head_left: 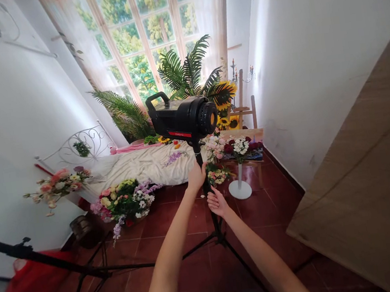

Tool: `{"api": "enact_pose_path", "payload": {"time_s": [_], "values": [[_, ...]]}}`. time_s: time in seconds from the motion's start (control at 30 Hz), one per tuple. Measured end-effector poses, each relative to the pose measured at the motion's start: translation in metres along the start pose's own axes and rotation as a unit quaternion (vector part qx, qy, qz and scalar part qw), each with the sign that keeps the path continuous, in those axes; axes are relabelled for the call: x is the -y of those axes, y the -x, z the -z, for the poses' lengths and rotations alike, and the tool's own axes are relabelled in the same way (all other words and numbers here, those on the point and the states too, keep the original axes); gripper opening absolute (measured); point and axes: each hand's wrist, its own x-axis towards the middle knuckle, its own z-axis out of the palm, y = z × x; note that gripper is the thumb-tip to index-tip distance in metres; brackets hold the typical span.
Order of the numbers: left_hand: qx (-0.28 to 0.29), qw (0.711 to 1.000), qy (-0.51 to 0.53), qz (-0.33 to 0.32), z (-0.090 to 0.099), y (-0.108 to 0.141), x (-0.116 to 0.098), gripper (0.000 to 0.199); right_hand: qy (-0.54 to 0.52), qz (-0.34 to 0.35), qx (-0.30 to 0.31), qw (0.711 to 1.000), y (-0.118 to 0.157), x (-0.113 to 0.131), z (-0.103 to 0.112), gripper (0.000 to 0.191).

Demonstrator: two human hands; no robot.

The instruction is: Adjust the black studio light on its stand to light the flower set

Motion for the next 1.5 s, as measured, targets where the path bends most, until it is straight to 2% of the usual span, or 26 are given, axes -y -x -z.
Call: {"api": "enact_pose_path", "payload": {"time_s": [0.1, 0.33, 0.63, 0.77, 0.83, 0.9, 0.93, 0.97, 1.0, 1.1, 1.13, 1.17, 1.2, 1.23, 1.27, 1.33, 1.37, 1.4, 1.43, 1.47, 1.5], "values": [[-0.004, 1.000, -0.012, 0.004, -0.003, -0.001, 0.001, 0.057, 0.006, -0.025, -0.011, 1.000, -0.001, 0.004, 0.004, 0.046], [-0.016, 0.999, -0.029, 0.001, -0.004, 0.002, -0.001, 0.057, 0.003, -0.017, -0.024, 1.000, -0.002, 0.005, 0.009, 0.044], [-0.015, 0.999, -0.042, 0.001, -0.004, 0.002, -0.003, 0.057, 0.080, -0.041, -0.019, 0.996, 0.002, 0.013, 0.008, 0.043], [-0.018, 0.998, -0.053, 0.001, -0.005, 0.002, -0.003, 0.060, 0.192, -0.030, -0.042, 0.980, 0.001, 0.015, 0.009, 0.043], [-0.014, 0.998, -0.068, 0.006, -0.004, 0.003, -0.004, 0.059, 0.303, -0.019, -0.074, 0.950, 0.001, 0.019, 0.010, 0.045], [-0.004, 0.997, -0.081, 0.013, -0.002, 0.004, -0.006, 0.058, 0.440, -0.012, -0.109, 0.891, 0.001, 0.027, 0.009, 0.048], [0.000, 0.996, -0.086, 0.017, -0.001, 0.004, -0.007, 0.057, 0.517, -0.007, -0.125, 0.846, 0.001, 0.031, 0.008, 0.048], [0.003, 0.996, -0.089, 0.020, 0.000, 0.004, -0.008, 0.056, 0.599, 0.003, -0.138, 0.789, 0.001, 0.035, 0.006, 0.049], [0.005, 0.996, -0.091, 0.023, 0.000, 0.005, -0.009, 0.055, 0.681, 0.017, -0.149, 0.717, 0.001, 0.038, 0.004, 0.048], [0.007, 0.996, -0.088, 0.029, 0.001, 0.005, -0.011, 0.054, 0.871, 0.057, -0.175, 0.456, 0.004, 0.042, -0.007, 0.041], [0.008, 0.996, -0.086, 0.030, 0.001, 0.005, -0.011, 0.055, 0.905, 0.059, -0.184, 0.378, 0.005, 0.041, -0.011, 0.036], [0.009, 0.996, -0.084, 0.030, 0.000, 0.005, -0.012, 0.055, 0.928, 0.058, -0.192, 0.315, 0.007, 0.039, -0.015, 0.032], [0.008, 0.996, -0.083, 0.029, 0.000, 0.005, -0.012, 0.055, 0.942, 0.054, -0.195, 0.268, 0.009, 0.037, -0.018, 0.030], [0.008, 0.996, -0.081, 0.029, 0.000, 0.005, -0.012, 0.056, 0.951, 0.052, -0.192, 0.236, 0.011, 0.036, -0.022, 0.029], [0.006, 0.996, -0.080, 0.028, -0.001, 0.005, -0.011, 0.056, 0.957, 0.051, -0.183, 0.220, 0.013, 0.035, -0.024, 0.029], [0.002, 0.997, -0.077, 0.025, -0.001, 0.005, -0.010, 0.058, 0.960, 0.051, -0.165, 0.222, 0.016, 0.039, -0.027, 0.031], [-0.001, 0.997, -0.076, 0.024, -0.002, 0.005, -0.010, 0.059, 0.955, 0.051, -0.165, 0.242, 0.018, 0.042, -0.026, 0.036], [-0.004, 0.997, -0.076, 0.024, -0.002, 0.005, -0.009, 0.060, 0.945, 0.047, -0.172, 0.275, 0.019, 0.045, -0.025, 0.042], [-0.006, 0.997, -0.077, 0.024, -0.002, 0.005, -0.009, 0.060, 0.928, 0.039, -0.183, 0.324, 0.019, 0.048, -0.022, 0.048], [-0.006, 0.997, -0.078, 0.025, -0.003, 0.005, -0.008, 0.061, 0.901, 0.021, -0.194, 0.387, 0.020, 0.050, -0.020, 0.053], [-0.006, 0.996, -0.081, 0.026, -0.003, 0.004, -0.008, 0.061, 0.863, -0.008, -0.201, 0.463, 0.019, 0.051, -0.016, 0.057]]}}
